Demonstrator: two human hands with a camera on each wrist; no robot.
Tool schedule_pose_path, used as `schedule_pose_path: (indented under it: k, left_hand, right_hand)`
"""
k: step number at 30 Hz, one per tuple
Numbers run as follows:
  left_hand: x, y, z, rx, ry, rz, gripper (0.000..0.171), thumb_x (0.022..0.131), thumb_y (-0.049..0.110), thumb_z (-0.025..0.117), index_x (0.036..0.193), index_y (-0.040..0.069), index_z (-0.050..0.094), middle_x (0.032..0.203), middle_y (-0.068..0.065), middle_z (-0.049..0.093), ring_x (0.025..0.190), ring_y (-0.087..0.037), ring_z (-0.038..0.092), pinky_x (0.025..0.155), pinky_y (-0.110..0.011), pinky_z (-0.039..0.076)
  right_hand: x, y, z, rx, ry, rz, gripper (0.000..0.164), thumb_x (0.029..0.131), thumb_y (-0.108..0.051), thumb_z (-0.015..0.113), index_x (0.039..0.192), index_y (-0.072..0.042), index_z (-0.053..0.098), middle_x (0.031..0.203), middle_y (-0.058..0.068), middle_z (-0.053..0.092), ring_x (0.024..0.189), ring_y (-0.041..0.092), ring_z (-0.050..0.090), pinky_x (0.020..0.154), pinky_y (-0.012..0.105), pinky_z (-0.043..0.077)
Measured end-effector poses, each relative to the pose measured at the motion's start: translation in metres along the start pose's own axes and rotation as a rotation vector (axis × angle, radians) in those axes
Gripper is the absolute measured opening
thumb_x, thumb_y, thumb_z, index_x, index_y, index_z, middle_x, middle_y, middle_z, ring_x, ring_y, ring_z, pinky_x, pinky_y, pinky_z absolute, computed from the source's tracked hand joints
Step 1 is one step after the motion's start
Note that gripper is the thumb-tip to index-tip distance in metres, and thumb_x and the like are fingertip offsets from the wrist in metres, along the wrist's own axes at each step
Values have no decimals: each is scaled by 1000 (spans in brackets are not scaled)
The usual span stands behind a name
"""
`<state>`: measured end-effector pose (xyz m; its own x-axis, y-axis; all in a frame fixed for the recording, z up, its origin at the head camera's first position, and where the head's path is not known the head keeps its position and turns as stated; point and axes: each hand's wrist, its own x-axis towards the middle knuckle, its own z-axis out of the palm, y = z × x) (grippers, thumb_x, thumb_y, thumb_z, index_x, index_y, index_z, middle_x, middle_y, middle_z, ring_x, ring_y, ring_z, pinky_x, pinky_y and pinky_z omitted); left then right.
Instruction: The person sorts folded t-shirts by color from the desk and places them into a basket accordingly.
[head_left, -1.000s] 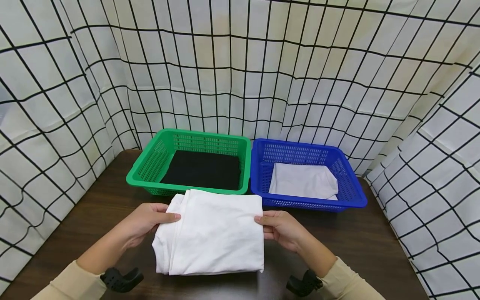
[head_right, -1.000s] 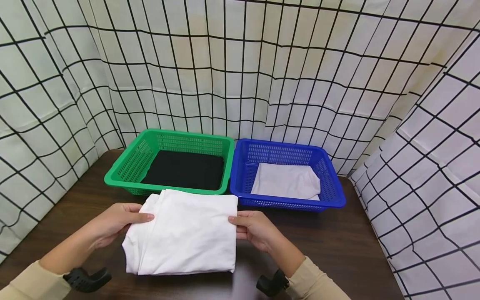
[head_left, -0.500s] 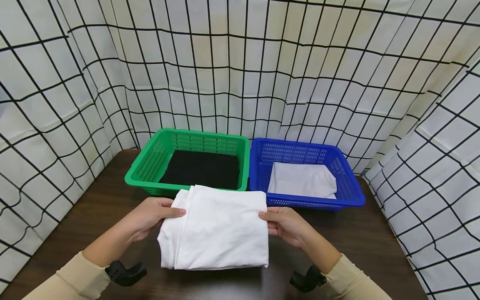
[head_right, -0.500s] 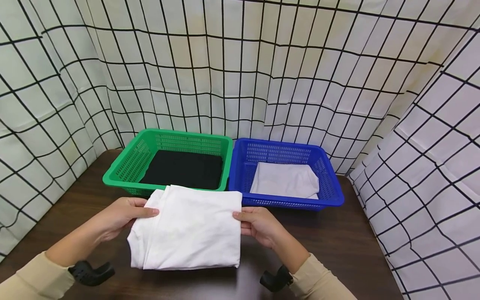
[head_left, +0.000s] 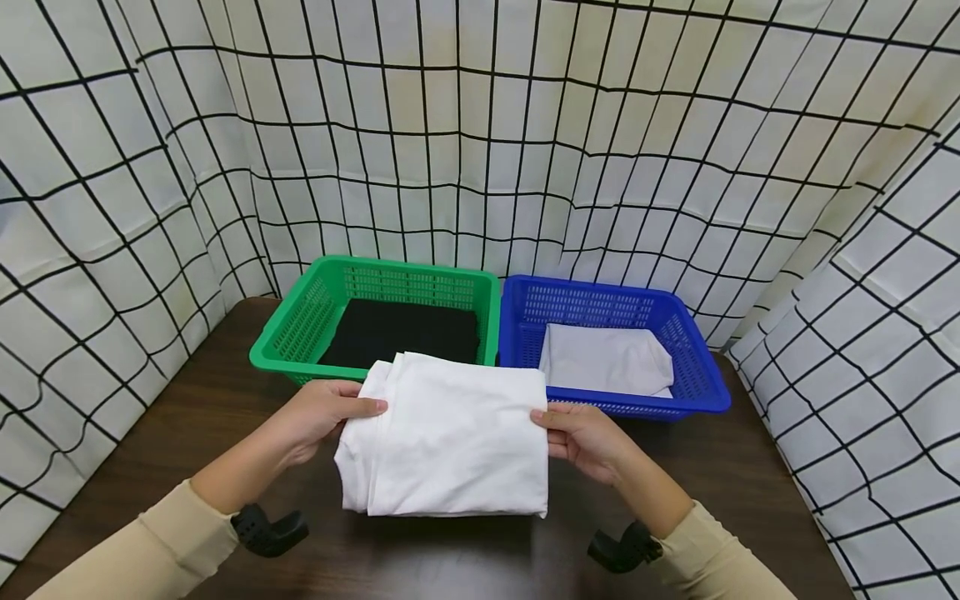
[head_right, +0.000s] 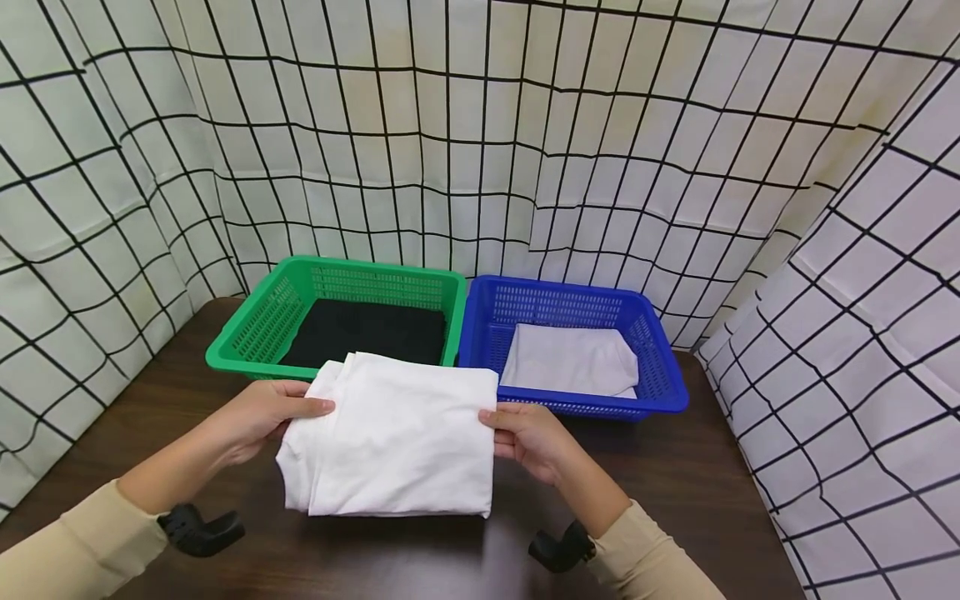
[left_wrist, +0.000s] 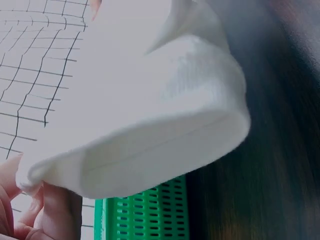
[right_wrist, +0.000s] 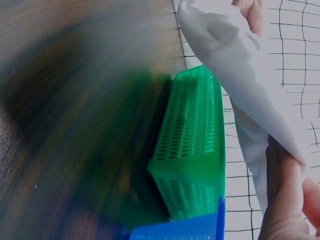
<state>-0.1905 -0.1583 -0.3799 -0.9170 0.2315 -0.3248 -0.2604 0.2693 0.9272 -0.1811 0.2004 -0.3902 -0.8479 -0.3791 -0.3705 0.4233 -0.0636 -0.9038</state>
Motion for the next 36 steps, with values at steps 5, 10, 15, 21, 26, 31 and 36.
schedule_pose_path:
  k: [5, 10, 15, 21, 26, 31, 36]
  left_hand:
    - [4, 6, 4, -5, 2, -3, 51, 90, 24, 74, 127, -10, 61, 92, -3, 75, 77, -15, 73, 75, -36, 63]
    - [8, 11, 7, -30, -9, -1, 53, 90, 22, 74, 129, -10, 59, 93, -3, 75, 78, -14, 73, 75, -35, 63]
    - [12, 15, 10, -43, -21, 14, 53, 91, 21, 73, 129, -11, 58, 93, -3, 74, 78, -13, 72, 75, -35, 63]
    - [21, 25, 13, -42, -5, 1, 50, 91, 20, 73, 128, -10, 59, 91, -2, 74, 77, -12, 72, 76, -34, 63]
    - [34, 35, 20, -45, 8, 4, 49, 89, 19, 74, 127, -9, 60, 91, -2, 73, 77, -11, 71, 75, -32, 63]
    - [44, 42, 24, -29, 15, 6, 47, 91, 18, 73, 127, -8, 60, 93, -2, 73, 77, -9, 71, 76, -31, 63]
    - [53, 49, 27, -30, 16, 8, 46, 91, 19, 73, 127, -7, 61, 91, 0, 73, 76, -8, 71, 74, -28, 62]
  right_hand:
    - [-1, -3, -5, -3, -1, -4, 44, 102, -14, 56, 137, 11, 50, 102, 1, 75, 92, 11, 73, 85, 28, 60]
    - [-2, -7, -8, 12, 18, -5, 43, 102, -13, 56, 136, 11, 50, 100, 1, 76, 90, 11, 74, 84, 27, 60]
    - [-3, -11, -11, 35, 29, -14, 41, 102, -13, 56, 135, 11, 51, 98, 1, 76, 89, 11, 74, 82, 27, 60]
    - [-1, -16, -16, 49, 24, -24, 45, 102, -13, 56, 138, 12, 47, 98, 1, 76, 89, 11, 74, 83, 26, 60]
    - [-1, -24, -24, 26, 47, -22, 50, 103, -13, 53, 144, 13, 39, 98, -2, 76, 89, 10, 74, 82, 25, 60]
    - [1, -35, -32, 14, 53, -11, 50, 104, -12, 51, 145, 13, 35, 94, -3, 76, 87, 8, 74, 80, 23, 60]
    - [4, -44, -38, 0, 64, -24, 50, 104, -11, 50, 145, 12, 35, 92, -4, 75, 86, 6, 73, 79, 21, 60]
